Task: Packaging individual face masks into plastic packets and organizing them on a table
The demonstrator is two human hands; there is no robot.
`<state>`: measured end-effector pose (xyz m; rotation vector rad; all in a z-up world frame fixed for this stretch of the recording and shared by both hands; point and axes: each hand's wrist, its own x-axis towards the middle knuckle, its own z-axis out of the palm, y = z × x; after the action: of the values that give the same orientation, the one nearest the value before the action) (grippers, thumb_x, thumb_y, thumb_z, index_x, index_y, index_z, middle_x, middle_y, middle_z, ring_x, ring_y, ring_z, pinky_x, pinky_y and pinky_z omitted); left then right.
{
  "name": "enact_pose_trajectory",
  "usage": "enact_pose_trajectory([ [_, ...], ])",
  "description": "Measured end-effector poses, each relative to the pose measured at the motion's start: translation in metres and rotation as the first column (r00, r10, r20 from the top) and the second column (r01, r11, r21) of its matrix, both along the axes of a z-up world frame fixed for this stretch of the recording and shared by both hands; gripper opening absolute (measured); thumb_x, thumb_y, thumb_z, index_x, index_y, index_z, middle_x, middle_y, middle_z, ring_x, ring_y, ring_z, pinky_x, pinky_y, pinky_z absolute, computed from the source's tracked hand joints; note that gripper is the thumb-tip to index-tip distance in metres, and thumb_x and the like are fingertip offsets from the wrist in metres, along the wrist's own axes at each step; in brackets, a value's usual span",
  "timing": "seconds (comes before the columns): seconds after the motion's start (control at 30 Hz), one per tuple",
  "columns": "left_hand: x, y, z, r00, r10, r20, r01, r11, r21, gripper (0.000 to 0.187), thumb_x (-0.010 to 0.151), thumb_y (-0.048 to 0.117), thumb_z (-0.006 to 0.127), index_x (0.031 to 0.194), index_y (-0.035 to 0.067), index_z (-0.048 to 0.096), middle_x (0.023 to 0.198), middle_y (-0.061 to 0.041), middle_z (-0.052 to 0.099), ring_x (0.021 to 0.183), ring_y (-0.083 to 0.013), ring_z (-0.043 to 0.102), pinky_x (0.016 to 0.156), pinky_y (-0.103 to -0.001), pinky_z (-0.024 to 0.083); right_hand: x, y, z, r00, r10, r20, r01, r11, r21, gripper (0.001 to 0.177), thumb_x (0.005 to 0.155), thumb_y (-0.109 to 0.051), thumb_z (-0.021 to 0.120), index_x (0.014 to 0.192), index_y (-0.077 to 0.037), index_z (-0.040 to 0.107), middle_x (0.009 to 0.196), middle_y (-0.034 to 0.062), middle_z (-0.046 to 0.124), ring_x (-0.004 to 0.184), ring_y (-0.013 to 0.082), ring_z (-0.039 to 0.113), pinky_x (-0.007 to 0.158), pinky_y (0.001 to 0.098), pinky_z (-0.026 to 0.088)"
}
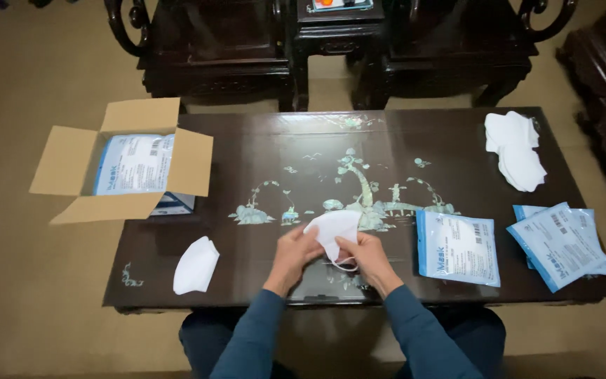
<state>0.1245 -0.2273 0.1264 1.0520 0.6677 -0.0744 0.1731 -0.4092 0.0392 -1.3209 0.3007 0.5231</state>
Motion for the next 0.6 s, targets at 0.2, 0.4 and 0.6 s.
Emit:
enact_pose_trajectory([
  [0.2,0.015,-0.022,-0.117,0.994,-0.103,-0.027,0.105,0.993,0.049,0.048,0.086,0.008,0.082,0.127,-0.008,0.065,0.104,-0.015,0.072,0.078,-0.0232,0.076,0.067,-0.033,0.068,0.002,-0.003,-0.004,0.980,-0.112,-0.161,0.115,0.993,0.009,0.029,0.089,-0.005,0.079,0.115,0.005,0.070,0.095,0.0280,0.076,0.072,0.0385,0.077,0.059,0.0461,0.067],
  [0.4,0.005,-0.014,-0.102,0.994,-0.104,-0.038,0.107,0.991,0.076,0.039,0.089,0.009,0.082,0.122,-0.007,0.069,0.107,-0.023,0.072,0.084,-0.0335,0.077,0.072,-0.043,0.069,-0.008,-0.011,0.038,0.973,-0.041,-0.228,0.069,0.991,0.116,0.024,0.095,-0.004,0.070,0.116,0.007,0.065,0.096,0.0236,0.075,0.080,0.0361,0.078,0.073,0.0482,0.067],
  [0.6,0.004,-0.004,-0.168,0.976,-0.216,0.032,0.198,0.938,0.285,0.025,0.082,0.013,0.089,0.101,-0.001,0.080,0.090,-0.018,0.077,0.081,-0.0187,0.072,0.062,-0.036,0.064,-0.005,-0.012,-0.003,0.993,-0.027,-0.113,0.037,0.996,0.082,0.024,0.092,0.003,0.069,0.116,0.007,0.067,0.098,0.0252,0.075,0.082,0.0387,0.078,0.071,0.0495,0.067],
])
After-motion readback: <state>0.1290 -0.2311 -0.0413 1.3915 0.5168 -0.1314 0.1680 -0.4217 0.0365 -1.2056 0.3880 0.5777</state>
